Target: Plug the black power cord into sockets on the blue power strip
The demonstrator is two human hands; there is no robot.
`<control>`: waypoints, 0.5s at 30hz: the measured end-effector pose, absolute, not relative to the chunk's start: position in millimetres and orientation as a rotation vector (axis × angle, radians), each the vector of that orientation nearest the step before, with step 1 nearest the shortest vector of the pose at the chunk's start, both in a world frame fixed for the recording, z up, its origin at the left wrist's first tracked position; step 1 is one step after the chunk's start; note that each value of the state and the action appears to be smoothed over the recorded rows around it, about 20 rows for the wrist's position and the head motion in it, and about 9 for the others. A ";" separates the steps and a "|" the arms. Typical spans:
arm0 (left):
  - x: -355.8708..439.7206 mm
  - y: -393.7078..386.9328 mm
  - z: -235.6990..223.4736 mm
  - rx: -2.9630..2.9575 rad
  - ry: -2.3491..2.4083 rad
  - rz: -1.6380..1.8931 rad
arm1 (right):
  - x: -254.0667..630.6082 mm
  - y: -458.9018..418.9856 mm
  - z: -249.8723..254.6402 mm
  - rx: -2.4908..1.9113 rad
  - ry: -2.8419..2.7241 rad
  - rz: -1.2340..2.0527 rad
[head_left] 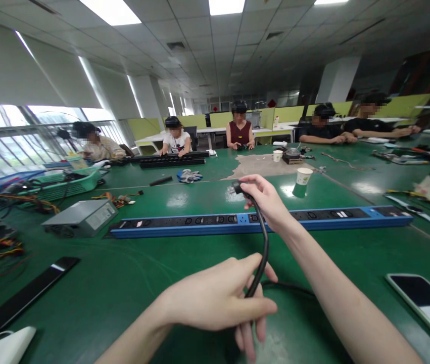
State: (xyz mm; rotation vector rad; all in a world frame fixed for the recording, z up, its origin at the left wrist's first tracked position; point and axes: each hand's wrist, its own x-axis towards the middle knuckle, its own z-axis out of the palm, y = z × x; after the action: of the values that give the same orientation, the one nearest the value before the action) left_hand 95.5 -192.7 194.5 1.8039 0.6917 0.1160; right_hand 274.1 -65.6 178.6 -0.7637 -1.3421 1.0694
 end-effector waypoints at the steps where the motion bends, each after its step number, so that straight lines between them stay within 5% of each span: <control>1: 88.6 -191.7 199.6 1.659 0.607 0.076 | 273.2 -62.0 176.3 -0.779 -1.272 1.053; 9: -12.4 -181.5 246.2 1.638 0.856 0.090 | 247.2 -56.0 157.9 -0.888 -1.083 0.878; 15: -101.6 -95.3 206.8 1.888 1.625 0.744 | 174.4 -39.4 132.3 -1.033 -1.538 0.766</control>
State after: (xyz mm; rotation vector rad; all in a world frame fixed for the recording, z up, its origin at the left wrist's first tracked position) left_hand -101.6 -95.3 206.8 1.8883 1.6253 0.7437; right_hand 174.4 -39.4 132.3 -1.0325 -1.5380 0.7656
